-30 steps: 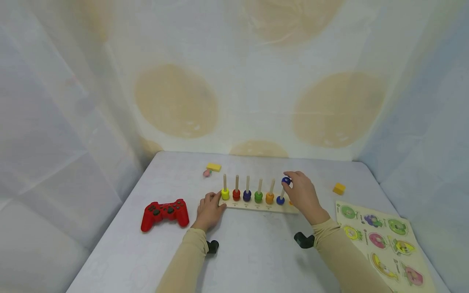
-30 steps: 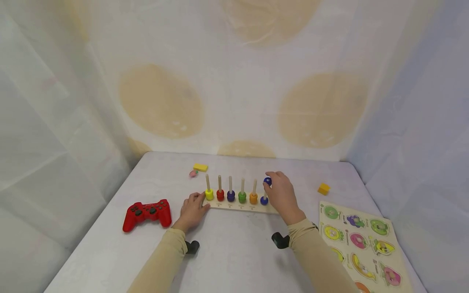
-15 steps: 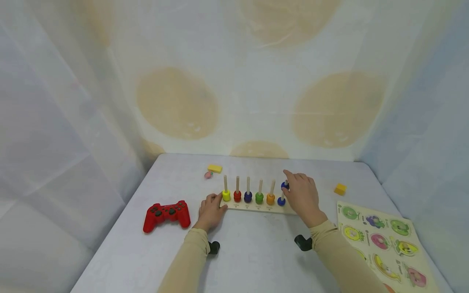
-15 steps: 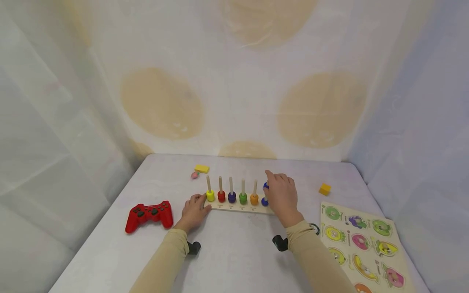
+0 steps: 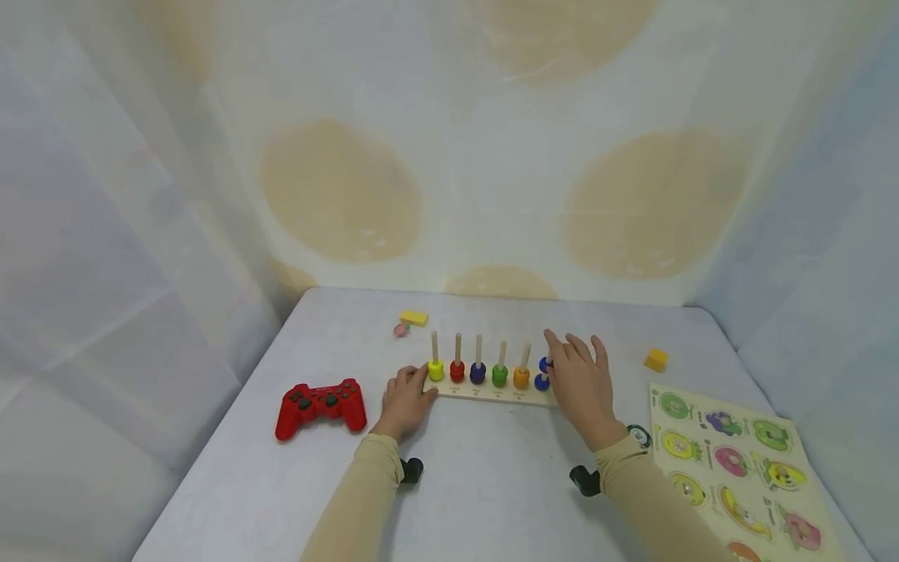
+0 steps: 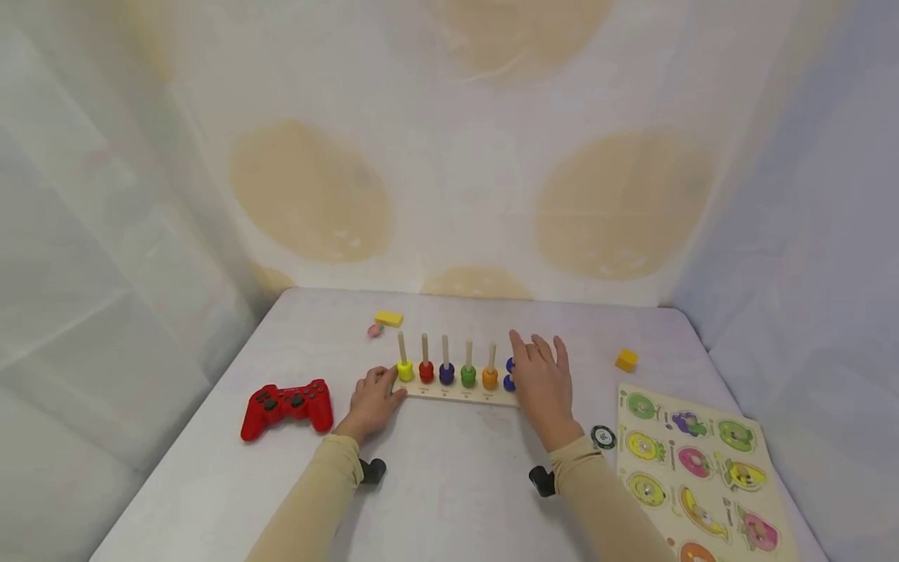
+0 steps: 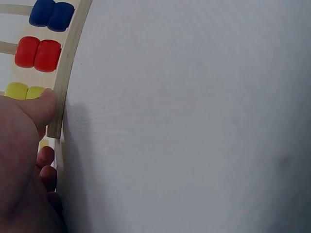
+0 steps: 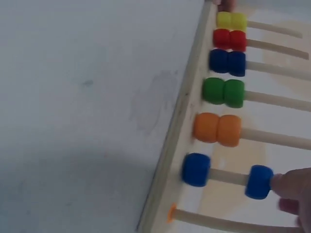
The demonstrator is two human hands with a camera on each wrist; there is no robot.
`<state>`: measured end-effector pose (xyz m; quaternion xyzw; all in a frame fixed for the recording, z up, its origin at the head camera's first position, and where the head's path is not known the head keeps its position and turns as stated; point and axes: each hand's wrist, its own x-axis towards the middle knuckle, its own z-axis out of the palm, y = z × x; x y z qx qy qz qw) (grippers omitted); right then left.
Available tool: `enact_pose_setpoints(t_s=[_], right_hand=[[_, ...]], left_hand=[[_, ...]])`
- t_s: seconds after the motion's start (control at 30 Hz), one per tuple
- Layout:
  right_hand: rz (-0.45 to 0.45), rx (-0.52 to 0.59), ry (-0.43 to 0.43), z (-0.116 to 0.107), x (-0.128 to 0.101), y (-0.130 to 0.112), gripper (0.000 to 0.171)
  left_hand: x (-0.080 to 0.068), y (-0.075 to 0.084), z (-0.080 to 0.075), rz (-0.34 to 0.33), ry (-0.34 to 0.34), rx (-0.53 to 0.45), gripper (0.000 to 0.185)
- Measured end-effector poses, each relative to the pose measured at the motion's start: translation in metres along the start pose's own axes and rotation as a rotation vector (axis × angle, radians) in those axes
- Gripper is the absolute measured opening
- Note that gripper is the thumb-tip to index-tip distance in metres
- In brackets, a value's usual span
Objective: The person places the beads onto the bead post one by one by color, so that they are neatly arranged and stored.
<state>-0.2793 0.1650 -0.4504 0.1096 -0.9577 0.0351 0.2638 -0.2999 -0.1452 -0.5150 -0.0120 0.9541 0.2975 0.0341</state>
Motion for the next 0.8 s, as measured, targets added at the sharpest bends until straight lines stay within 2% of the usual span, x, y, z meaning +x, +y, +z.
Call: enact_pose_setpoints(t_s=[0.13,0.2,0.37,0.5,0.63,0.73,0.8], right_hand=[[-0.048,-0.077,0.147,0.008,-0.016,-0.004,0.068],[-0.057,-0.108,0.169,0.012,-0.028,-0.008,0.060],[-0.055,-0.106,0.071,0.021,-0.047,-0.013,0.044],[-0.049,-0.051,0.029,0.022,-0.045,-0.012,0.038],[-0.022,0.030,-0.012,0.015,-0.036,-0.013,0.032],[0.012,0.092,-0.016,0.003,-0.024,-0.010,0.028],[0.027,0.134,0.026,-0.008,-0.012,-0.005,0.023]], left_hand=[[-0.001,0.002,0.000,-0.002,0.001,-0.004,0.062],[-0.002,0.002,0.001,0.000,-0.006,-0.002,0.062],[-0.005,0.004,0.002,0.015,0.004,-0.004,0.062],[-0.004,0.003,0.001,0.020,0.011,0.000,0.062],[0.001,-0.001,-0.003,0.024,-0.024,0.020,0.063],[0.006,0.000,-0.019,0.040,-0.112,0.069,0.063],[0.011,0.003,-0.038,0.068,-0.162,0.104,0.061]])
